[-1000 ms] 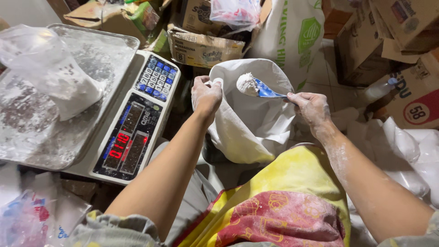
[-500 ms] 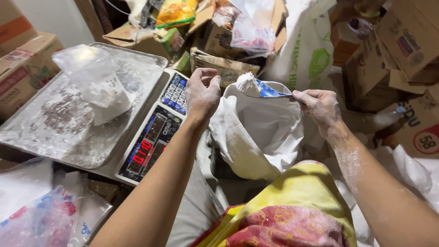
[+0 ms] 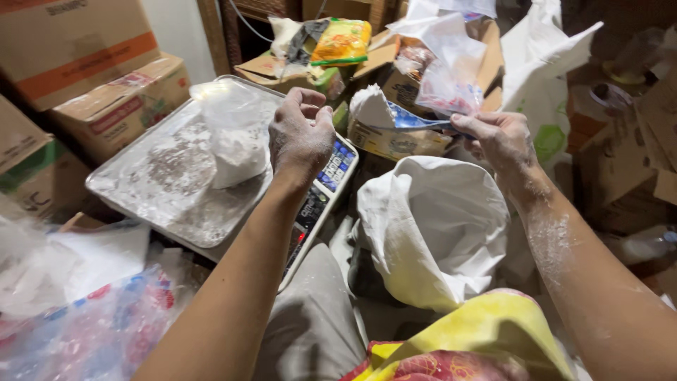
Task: The person scoops white powder from a large sack into small plastic bags using a blue scoop, places each bag on a digital scale to check the weight, adjusts the contents as needed, then ties the bag and sets it aside. The process repeats for multiple bags.
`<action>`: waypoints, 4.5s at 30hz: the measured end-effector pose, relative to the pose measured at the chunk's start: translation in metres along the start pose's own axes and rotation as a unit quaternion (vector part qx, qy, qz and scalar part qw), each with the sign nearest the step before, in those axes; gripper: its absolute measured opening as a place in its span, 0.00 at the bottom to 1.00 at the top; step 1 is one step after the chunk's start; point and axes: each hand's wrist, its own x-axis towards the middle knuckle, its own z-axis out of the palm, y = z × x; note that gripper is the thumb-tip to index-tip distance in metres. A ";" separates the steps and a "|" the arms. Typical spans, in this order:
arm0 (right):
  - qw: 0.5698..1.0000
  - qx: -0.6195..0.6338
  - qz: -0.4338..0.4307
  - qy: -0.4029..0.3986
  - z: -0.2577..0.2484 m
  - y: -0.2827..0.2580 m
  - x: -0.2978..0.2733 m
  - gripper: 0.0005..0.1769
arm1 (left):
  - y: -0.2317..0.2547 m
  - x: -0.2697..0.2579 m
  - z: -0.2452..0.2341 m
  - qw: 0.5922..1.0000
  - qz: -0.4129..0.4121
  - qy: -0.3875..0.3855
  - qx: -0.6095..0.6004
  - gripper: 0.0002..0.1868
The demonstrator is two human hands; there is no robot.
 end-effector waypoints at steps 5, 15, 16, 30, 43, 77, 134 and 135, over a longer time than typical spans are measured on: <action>0.997 0.020 -0.046 -0.056 0.037 -0.029 0.022 0.12 | 0.006 0.012 -0.047 0.997 0.047 0.049 0.035 0.10; 0.988 0.003 -0.095 -0.122 0.106 -0.088 0.046 0.12 | -0.009 0.041 -0.118 0.975 -0.053 0.169 0.131 0.15; 0.986 0.007 -0.099 -0.133 0.113 -0.092 0.047 0.12 | -0.014 0.046 -0.123 0.973 -0.069 0.161 0.152 0.17; 0.970 -0.103 -0.151 -0.159 0.175 -0.111 0.056 0.11 | -0.064 0.076 -0.135 0.977 -0.116 0.062 0.169 0.27; 0.851 -0.266 -0.432 -0.133 0.190 -0.116 0.070 0.11 | -0.082 0.084 -0.136 0.996 -0.074 0.058 -0.006 0.23; 0.747 -0.335 -0.574 0.003 0.178 -0.117 -0.014 0.07 | -0.038 0.084 -0.132 0.961 -0.057 0.034 0.270 0.11; 0.942 -0.280 0.176 0.052 -0.059 0.276 -0.066 0.18 | -0.061 -0.090 0.195 0.937 -0.106 -0.227 0.243 0.53; 0.934 -0.314 0.169 0.033 -0.055 0.288 -0.056 0.19 | -0.066 -0.092 0.203 0.937 -0.100 -0.223 0.248 0.57</action>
